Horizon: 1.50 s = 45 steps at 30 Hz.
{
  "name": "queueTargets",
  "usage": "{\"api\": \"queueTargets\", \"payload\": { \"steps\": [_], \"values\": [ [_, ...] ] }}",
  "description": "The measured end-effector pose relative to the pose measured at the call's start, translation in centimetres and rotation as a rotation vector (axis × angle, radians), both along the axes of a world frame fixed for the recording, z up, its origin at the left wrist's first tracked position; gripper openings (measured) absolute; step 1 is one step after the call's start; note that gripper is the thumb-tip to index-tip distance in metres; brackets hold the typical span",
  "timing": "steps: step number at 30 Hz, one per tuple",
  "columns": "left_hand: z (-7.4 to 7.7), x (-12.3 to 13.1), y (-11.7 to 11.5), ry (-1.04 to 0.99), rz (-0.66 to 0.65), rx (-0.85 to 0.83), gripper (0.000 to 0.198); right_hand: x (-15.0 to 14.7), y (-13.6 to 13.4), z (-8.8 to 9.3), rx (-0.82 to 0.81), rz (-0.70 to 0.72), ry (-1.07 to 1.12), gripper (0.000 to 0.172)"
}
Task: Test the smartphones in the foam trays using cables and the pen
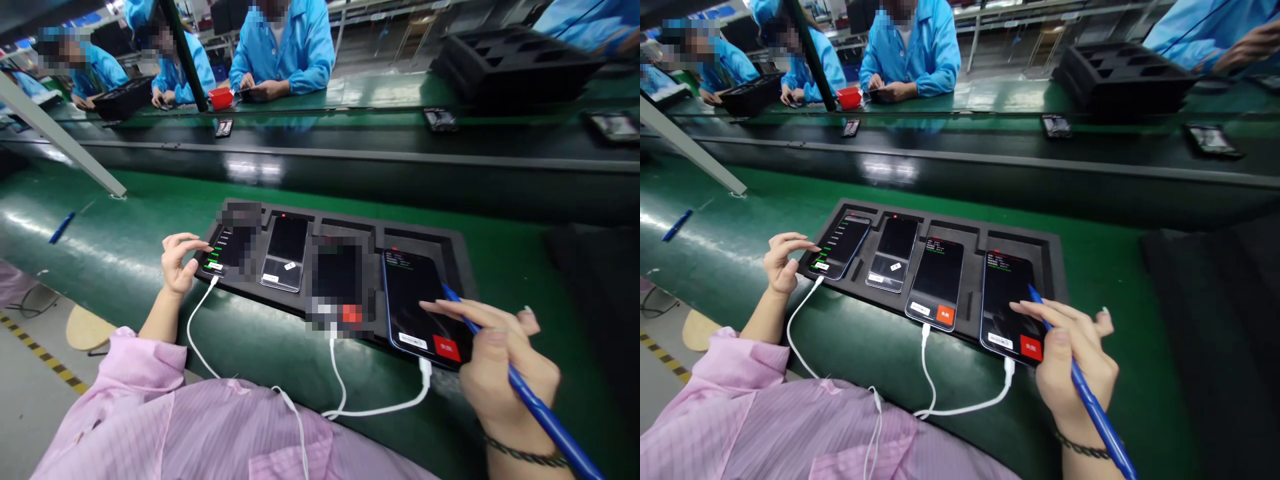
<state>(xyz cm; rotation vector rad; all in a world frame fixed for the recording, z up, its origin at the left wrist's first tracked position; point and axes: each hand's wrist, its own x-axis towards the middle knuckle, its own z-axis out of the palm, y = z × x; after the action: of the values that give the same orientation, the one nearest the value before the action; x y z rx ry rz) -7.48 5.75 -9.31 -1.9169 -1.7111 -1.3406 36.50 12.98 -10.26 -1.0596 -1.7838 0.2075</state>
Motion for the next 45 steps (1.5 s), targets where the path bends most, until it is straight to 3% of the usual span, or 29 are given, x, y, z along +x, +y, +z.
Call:
{"api": "queueTargets", "payload": {
  "steps": [13,19,25,45],
  "values": [
    [-0.1,0.0,0.0,-0.025,0.091,-0.06,0.059,-0.5,-0.2,0.4,-0.004,0.0,0.049,0.041],
    [0.0,0.0,-0.1,-0.019,0.069,-0.049,0.056,-0.8,-0.3,0.7,0.024,0.0,0.044,0.042],
    [0.2,0.2,-0.1,-0.017,0.113,-0.142,0.064,-0.9,-0.4,0.6,0.019,-0.049,0.034,0.043],
    [0.2,0.0,0.0,0.018,0.027,-0.253,0.066,-1.1,-0.5,0.6,0.025,-0.032,0.048,0.042]
  ]
}}
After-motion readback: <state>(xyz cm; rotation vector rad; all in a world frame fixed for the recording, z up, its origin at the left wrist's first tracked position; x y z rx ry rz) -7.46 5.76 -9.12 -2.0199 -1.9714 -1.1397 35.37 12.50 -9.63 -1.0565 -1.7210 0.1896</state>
